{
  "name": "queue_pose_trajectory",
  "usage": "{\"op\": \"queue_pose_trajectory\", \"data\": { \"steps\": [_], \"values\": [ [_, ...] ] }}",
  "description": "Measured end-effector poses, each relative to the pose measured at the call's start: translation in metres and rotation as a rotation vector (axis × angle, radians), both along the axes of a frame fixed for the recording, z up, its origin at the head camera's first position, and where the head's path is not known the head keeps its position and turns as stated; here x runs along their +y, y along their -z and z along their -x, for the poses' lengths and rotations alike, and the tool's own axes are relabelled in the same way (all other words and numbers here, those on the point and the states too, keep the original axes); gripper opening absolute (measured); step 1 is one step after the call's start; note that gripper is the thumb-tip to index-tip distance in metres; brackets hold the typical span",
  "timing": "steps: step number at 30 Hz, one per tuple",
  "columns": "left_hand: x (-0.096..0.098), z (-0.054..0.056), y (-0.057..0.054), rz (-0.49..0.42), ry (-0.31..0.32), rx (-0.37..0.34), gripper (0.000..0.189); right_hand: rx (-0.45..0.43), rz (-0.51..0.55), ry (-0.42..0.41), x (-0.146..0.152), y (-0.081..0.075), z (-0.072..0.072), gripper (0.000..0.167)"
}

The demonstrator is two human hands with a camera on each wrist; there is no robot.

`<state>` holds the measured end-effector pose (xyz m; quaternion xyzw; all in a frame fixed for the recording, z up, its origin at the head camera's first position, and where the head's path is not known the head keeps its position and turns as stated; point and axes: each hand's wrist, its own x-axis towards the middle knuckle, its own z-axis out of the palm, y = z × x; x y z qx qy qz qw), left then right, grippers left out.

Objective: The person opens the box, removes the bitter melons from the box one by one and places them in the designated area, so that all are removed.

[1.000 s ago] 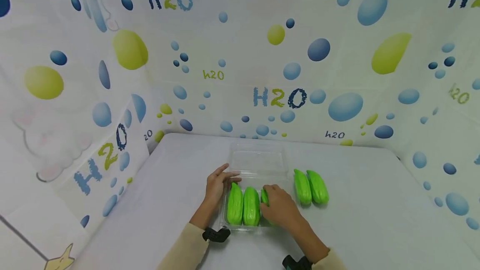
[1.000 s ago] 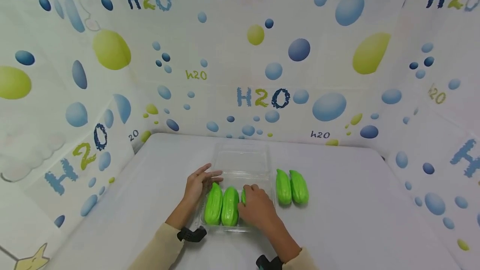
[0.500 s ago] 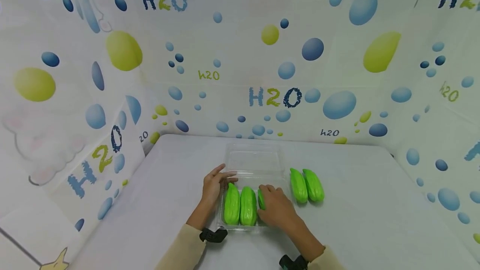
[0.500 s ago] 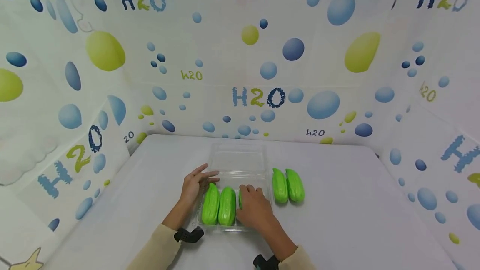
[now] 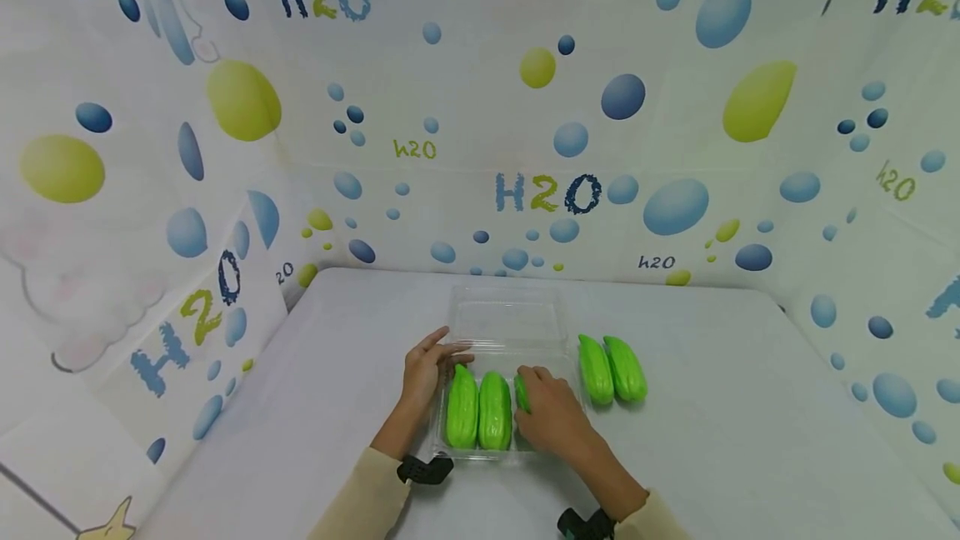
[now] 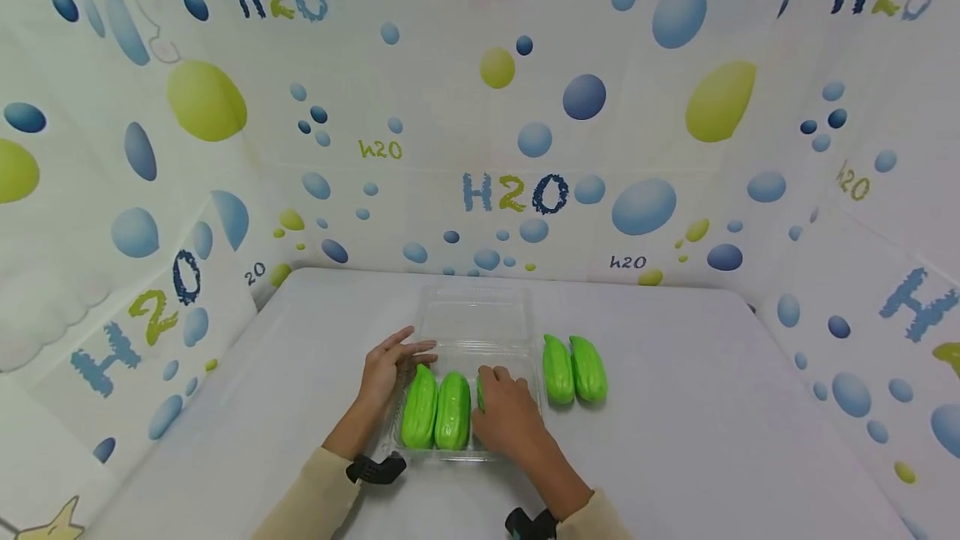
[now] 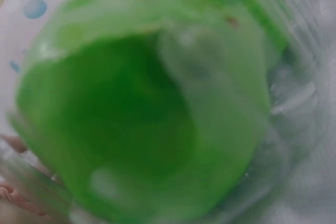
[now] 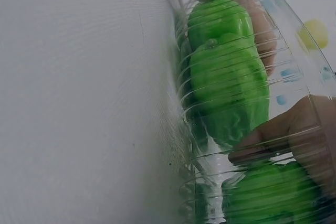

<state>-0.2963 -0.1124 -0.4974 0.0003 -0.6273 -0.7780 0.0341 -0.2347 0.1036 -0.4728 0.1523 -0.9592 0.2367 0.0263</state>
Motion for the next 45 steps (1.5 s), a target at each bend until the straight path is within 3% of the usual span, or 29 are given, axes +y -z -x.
{"op": "queue_pose_trajectory", "data": {
  "steps": [11, 45],
  "values": [
    [0.000, 0.000, 0.000, -0.007, 0.006, -0.006, 0.048, -0.034, 0.088, 0.032, 0.000, -0.004, 0.000, 0.050],
    [0.000, 0.001, 0.001, -0.011, 0.010, -0.012, 0.048, 0.078, 0.340, 0.087, 0.008, -0.019, 0.003, 0.047]
  ]
}}
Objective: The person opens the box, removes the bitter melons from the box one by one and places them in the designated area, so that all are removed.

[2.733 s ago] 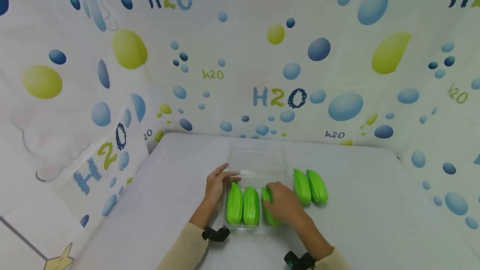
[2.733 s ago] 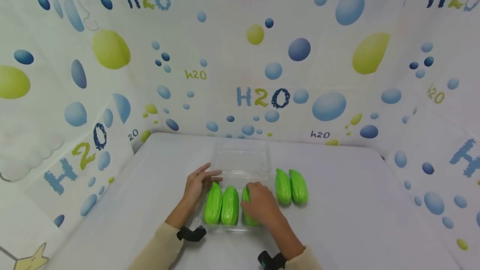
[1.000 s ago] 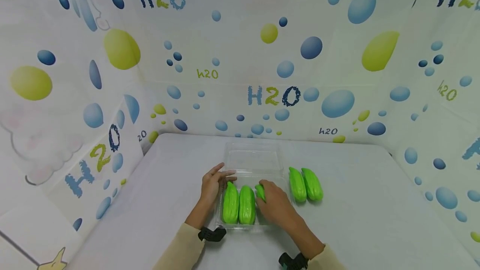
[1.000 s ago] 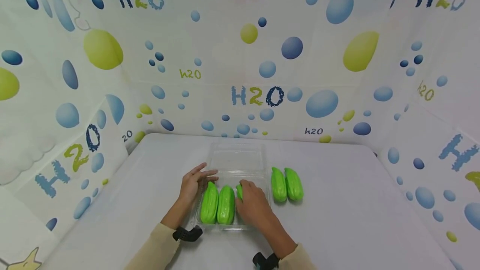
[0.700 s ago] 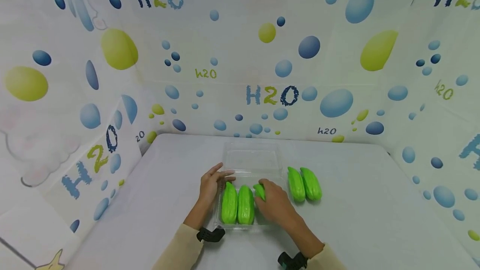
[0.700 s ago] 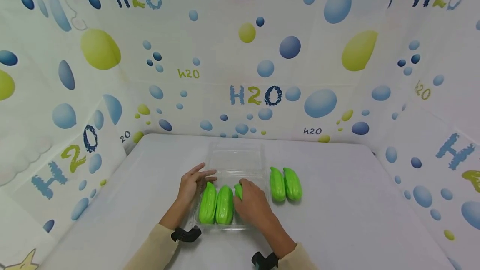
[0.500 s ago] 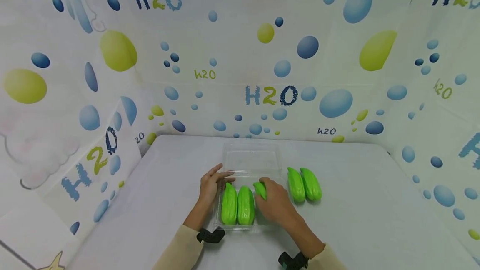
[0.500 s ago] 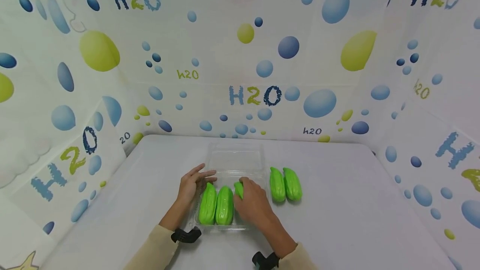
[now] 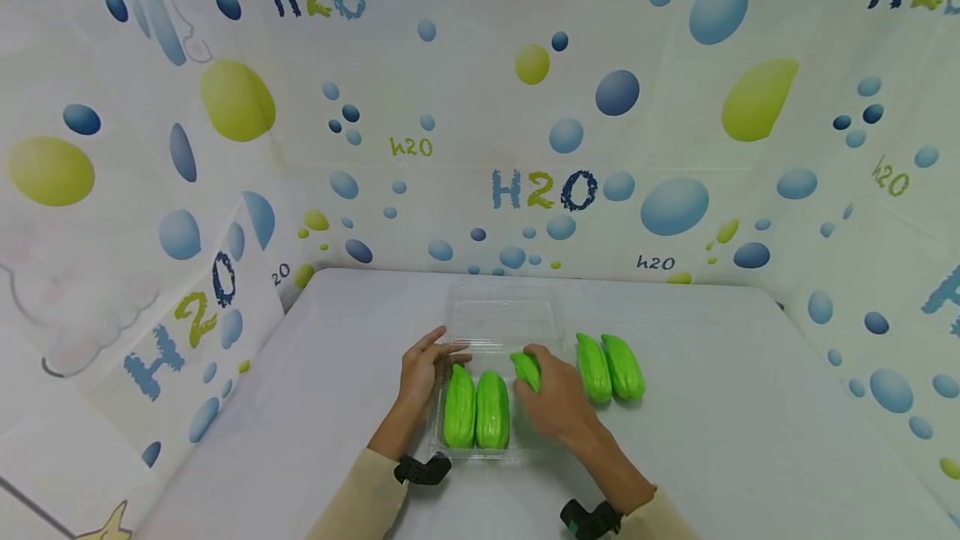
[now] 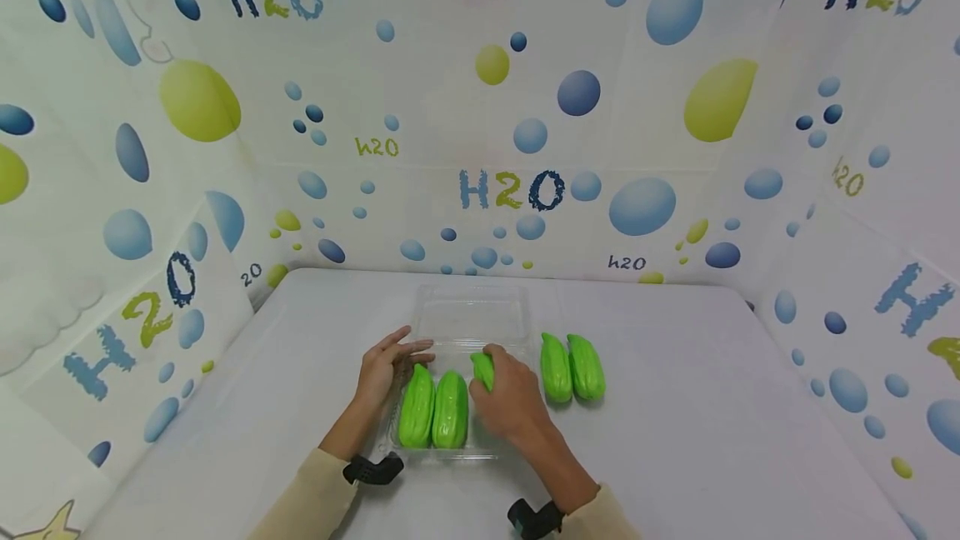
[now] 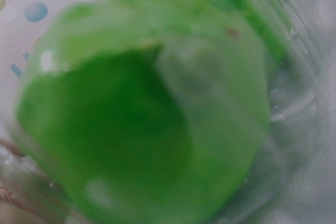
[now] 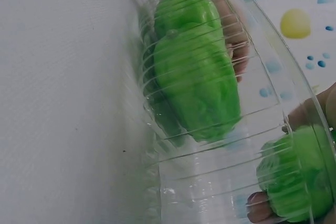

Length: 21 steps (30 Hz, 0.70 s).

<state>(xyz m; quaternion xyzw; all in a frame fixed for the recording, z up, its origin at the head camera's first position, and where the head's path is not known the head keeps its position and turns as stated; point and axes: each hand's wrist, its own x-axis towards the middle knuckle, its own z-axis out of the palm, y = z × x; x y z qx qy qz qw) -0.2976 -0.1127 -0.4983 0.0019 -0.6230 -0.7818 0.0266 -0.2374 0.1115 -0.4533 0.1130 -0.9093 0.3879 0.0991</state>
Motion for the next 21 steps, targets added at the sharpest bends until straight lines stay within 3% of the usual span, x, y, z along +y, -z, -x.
{"op": "queue_pose_trajectory", "data": {
  "steps": [21],
  "values": [
    [0.000, -0.001, -0.001, 0.014, -0.005, 0.003, 0.048, 0.075, 0.023, 0.048, 0.016, -0.006, 0.006, 0.047]
  ]
}}
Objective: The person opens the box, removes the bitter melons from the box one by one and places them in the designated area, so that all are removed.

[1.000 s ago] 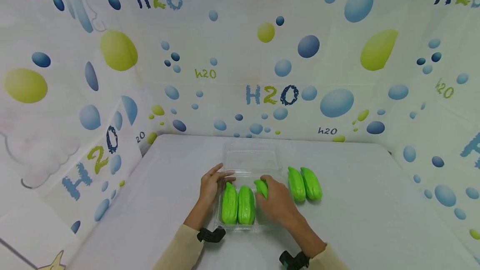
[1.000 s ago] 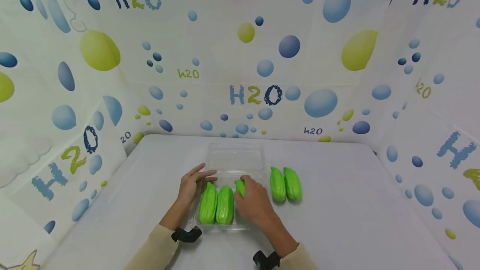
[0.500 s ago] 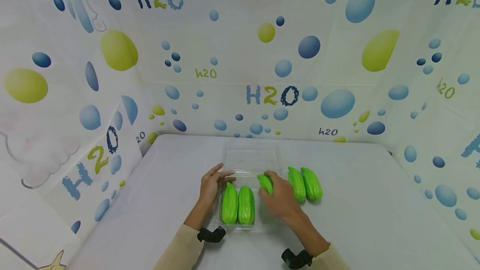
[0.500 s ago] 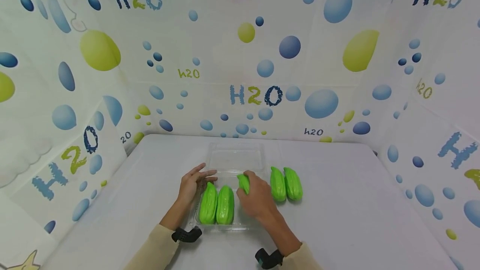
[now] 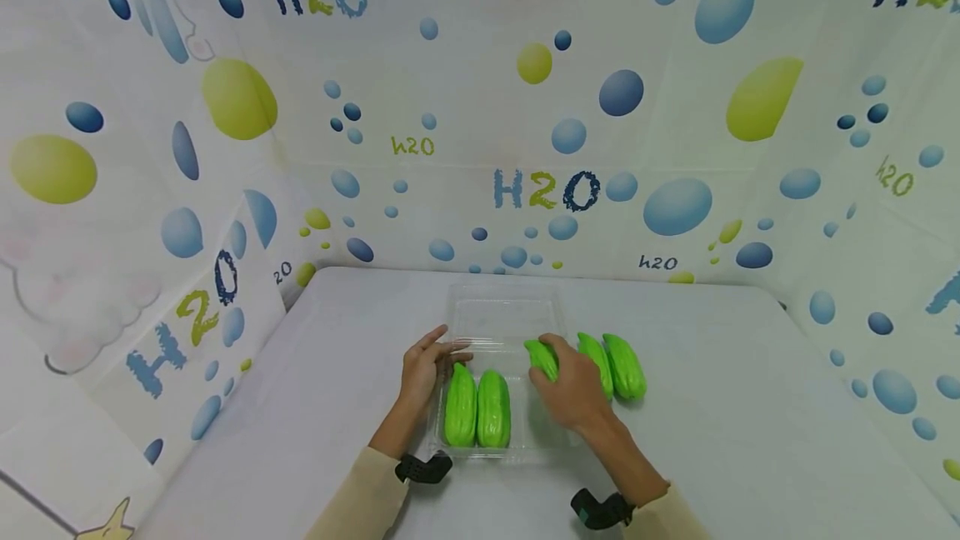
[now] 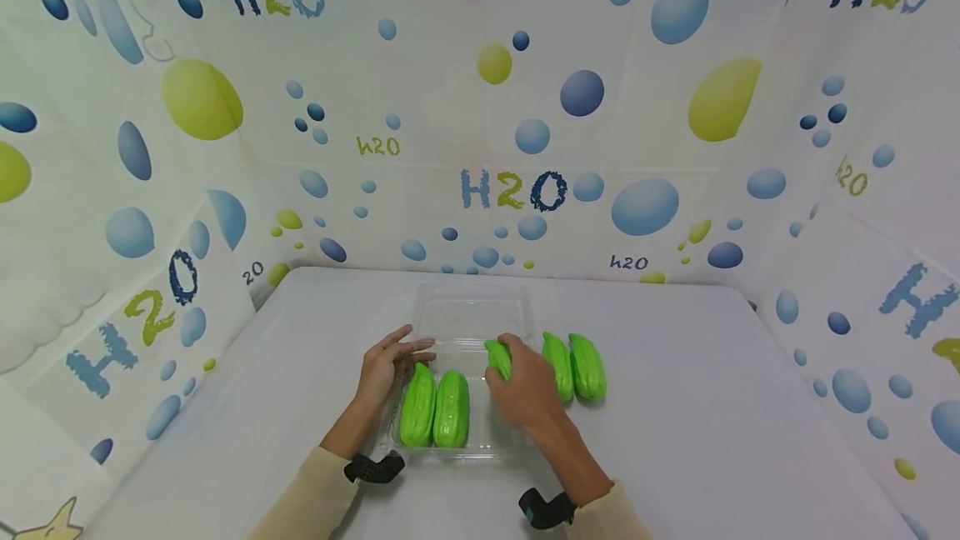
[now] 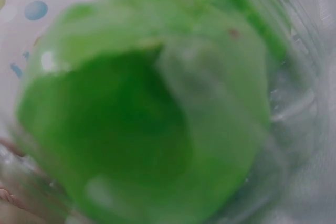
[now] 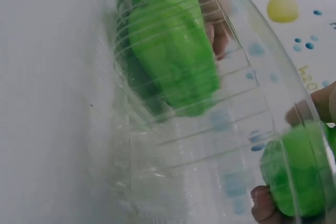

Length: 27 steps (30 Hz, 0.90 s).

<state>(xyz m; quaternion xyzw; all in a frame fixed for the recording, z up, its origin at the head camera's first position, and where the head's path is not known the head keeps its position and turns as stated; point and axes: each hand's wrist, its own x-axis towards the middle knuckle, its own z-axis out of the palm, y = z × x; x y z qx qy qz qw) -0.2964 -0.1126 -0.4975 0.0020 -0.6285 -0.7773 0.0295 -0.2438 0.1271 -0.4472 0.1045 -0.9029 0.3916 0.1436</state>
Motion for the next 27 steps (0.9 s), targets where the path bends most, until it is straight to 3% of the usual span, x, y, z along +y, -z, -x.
{"op": "queue_pose_trajectory", "data": {
  "steps": [27],
  "values": [
    [-0.001, 0.001, -0.001, -0.025, 0.012, -0.051, 0.050, 0.083, -0.035, 0.066, 0.023, -0.011, 0.009, 0.049]
  ]
}}
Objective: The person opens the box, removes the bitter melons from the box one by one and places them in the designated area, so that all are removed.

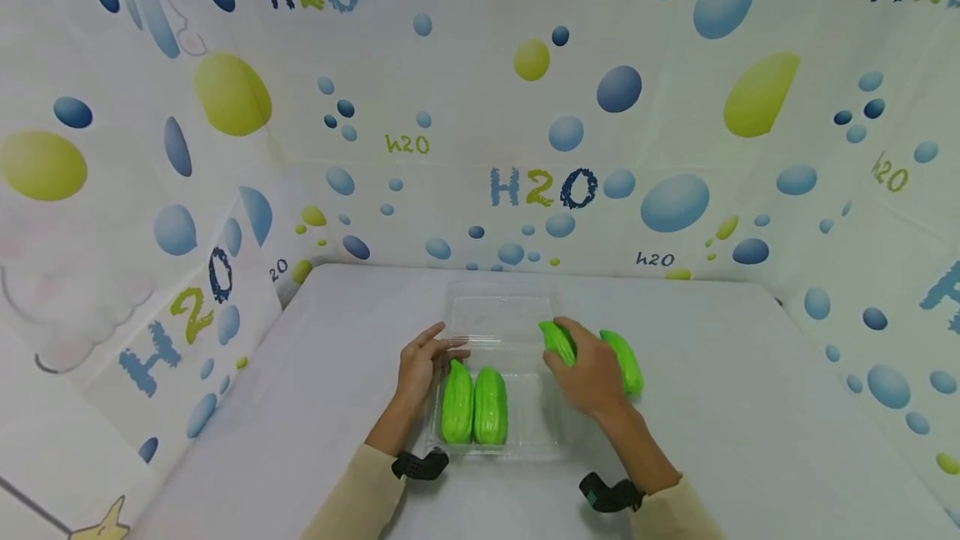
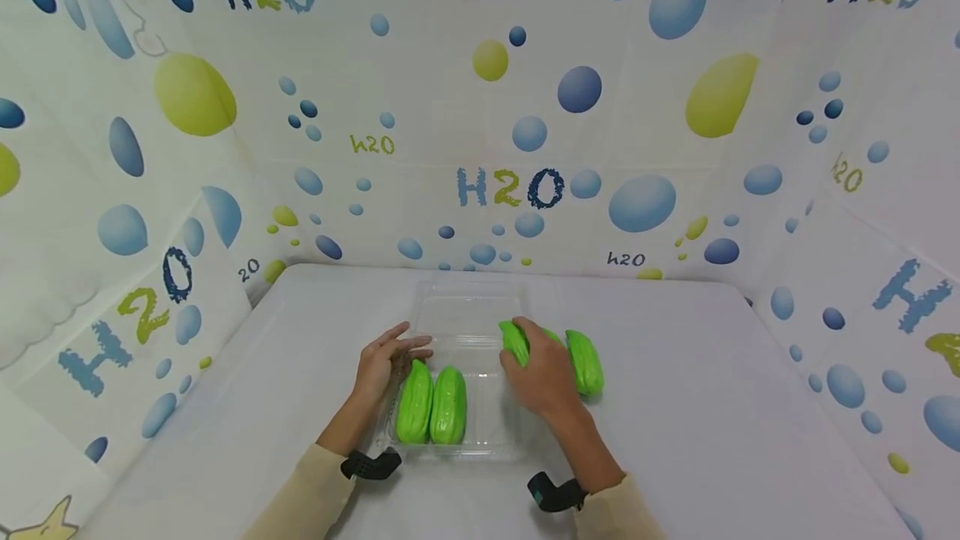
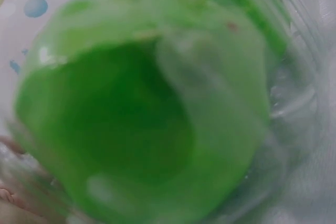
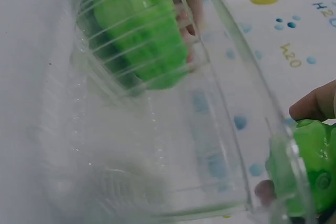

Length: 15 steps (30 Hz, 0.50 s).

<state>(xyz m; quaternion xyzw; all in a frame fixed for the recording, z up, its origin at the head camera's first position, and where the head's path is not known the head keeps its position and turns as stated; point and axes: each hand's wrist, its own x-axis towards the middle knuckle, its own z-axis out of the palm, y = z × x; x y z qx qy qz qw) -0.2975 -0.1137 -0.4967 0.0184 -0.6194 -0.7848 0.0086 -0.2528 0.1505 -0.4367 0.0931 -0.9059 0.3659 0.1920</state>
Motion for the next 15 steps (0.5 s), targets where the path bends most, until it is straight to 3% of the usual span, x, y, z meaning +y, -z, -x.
{"op": "queue_pose_trajectory", "data": {
  "steps": [15],
  "values": [
    [0.000, 0.002, 0.000, 0.005, -0.003, 0.007, 0.049, -0.013, 0.010, 0.076, 0.018, -0.006, 0.006, 0.050]
  ]
}}
